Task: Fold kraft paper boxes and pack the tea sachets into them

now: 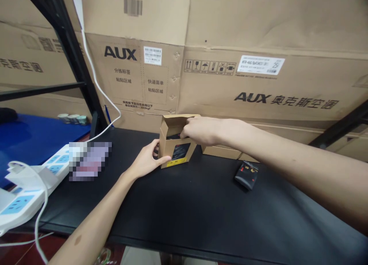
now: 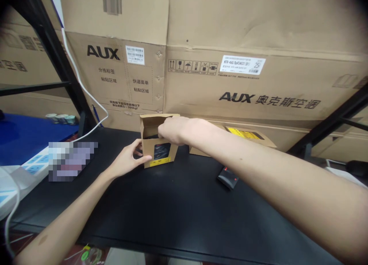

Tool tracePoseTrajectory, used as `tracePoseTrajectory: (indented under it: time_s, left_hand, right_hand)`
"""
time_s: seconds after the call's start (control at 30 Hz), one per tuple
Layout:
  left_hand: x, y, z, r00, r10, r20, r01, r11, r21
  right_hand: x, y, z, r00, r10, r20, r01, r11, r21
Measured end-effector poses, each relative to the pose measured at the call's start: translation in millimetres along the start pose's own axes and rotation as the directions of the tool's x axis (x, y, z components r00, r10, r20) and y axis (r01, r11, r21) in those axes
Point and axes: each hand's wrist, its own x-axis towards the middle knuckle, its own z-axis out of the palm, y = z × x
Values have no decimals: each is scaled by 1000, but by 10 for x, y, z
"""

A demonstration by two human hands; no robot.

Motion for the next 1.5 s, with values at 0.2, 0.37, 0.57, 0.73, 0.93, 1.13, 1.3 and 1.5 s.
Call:
tracePoseTrajectory:
  time_s: [0.2,0.37,0.57,0.73,0.93,1.13,1.3,1.5]
  left_hand:
    - [7,-21,0,1000,-14,-12,14,1000,-15]
    - [11,-31,8,1000,-16,-25,16,1000,-5]
    - [15,-59,13,1000,3,-31,-4,1000,-20]
    - [7,-58,31,1000,3,-14,-4,1000,-29]
    - [3,-53,59,1000,-16,-4,16,1000,6]
    - [-4,29,48,999,-52,-12,52,998,38]
    - [0,46,46,999,-47,-8,48,997,63]
    - [20,28,54,998,-61,-12,62,994,89]
  right_hand:
    - [156,-288,-178,924,104,369,-25,977,-212]
    - [-118,-171,-260,994,-110,10,110,989,-95]
    - [-1013,336,-80,885,287,-367,-244,957,159]
    - [-1754,880,617,773,574,-271,-510,816,274]
    - [-2124,1028,1210,695,694,-188,-672,720,175]
    - [-2075,758,1268,755,627,-190,-560,768,310]
    - [-2027,573,1298,854,500,-142,-423,828,367]
    - [-2016,574,1398,945,312,-102,-271,916,295]
